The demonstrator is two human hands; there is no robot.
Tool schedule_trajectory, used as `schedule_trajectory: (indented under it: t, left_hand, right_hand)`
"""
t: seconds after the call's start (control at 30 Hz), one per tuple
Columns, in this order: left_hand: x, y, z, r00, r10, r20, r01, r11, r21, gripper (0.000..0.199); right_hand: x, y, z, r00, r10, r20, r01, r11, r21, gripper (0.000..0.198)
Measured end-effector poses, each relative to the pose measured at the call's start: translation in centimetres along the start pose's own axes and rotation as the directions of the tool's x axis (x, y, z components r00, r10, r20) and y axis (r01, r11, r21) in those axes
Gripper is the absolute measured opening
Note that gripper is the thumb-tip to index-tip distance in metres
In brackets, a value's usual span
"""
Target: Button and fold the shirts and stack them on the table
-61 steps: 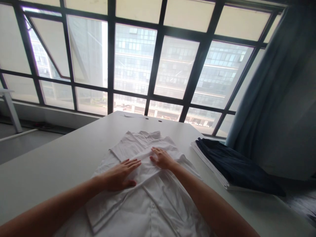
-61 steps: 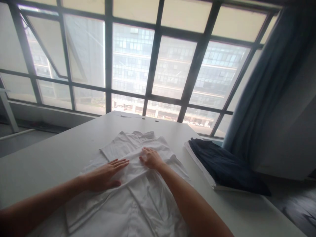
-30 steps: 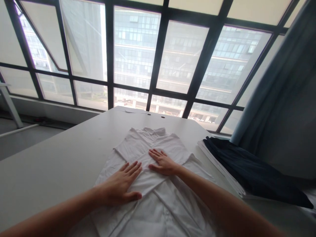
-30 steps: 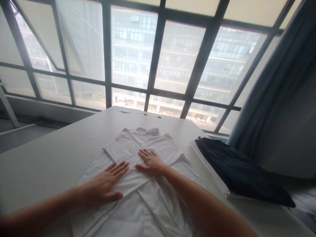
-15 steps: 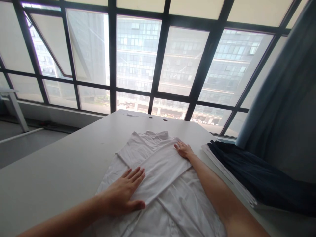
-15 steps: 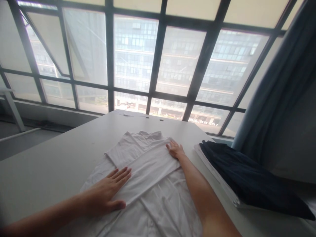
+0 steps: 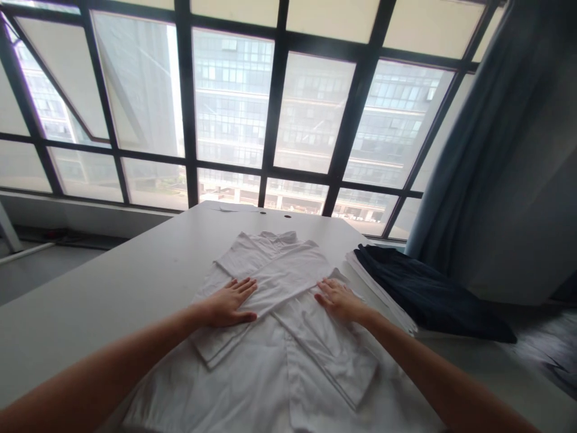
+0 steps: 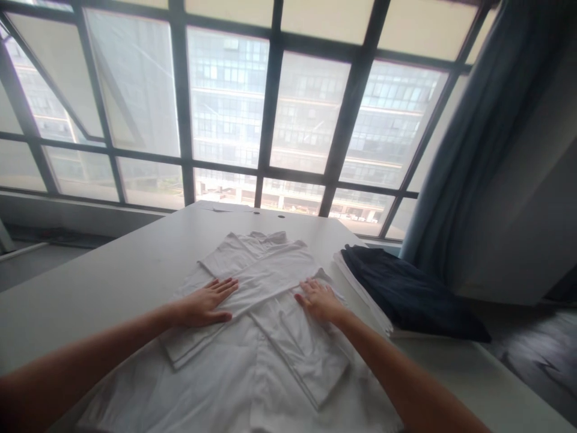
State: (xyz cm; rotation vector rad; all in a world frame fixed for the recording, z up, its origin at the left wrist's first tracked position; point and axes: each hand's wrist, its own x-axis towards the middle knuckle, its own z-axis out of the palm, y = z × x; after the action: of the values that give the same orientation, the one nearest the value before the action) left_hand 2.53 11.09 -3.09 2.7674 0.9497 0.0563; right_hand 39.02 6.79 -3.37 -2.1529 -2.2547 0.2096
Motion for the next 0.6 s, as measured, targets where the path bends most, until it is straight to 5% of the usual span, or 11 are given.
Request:
schedule_trajectory:
  t: [0.13, 0.23, 0.37, 0.47, 0.6]
  left_hand:
    - [2.6, -2.7, -0.7, 1.000, 0.003, -0.026, -0.002, 0.999, 0.046, 0.085]
    - [2.6, -4.2, -1.3, 0.974, -0.165, -0.156, 0.183, 0.977, 0.112, 0.070]
    - [-0.1, -5.1, -1.8, 0.792, -0.530, -0.303, 0.585, 0.801, 0.129, 0.060]
    - [-3.1, -5.2, -2.2, 0.654, -0.696, -0.297, 0.748, 0.653, 0.119, 0.063]
    - [-5.8, -4.9, -3.0, 0.601, -0.780, -0.175, 0.790, 0.613, -0.016, 0.053]
  right_hand:
    - [-1.3, 2.2, -0.5, 0.986, 0.168, 0.006, -0.168, 0.986, 0.017, 0.072]
    - [-2.8, 3.5, -0.2, 0.968, 0.252, -0.016, -0.250, 0.967, 0.051, 0.076]
    - [-4.4, 5.0, 0.3, 0.942, 0.297, -0.157, -0.281, 0.952, 0.119, 0.072]
    - [-4.8, 5.8, 0.1, 0.925, 0.317, -0.209, -0.271, 0.937, 0.223, 0.068]
    - [-5.2, 5.7, -1.0, 0.915, 0.379, -0.139, -0.290, 0.857, 0.426, 0.071]
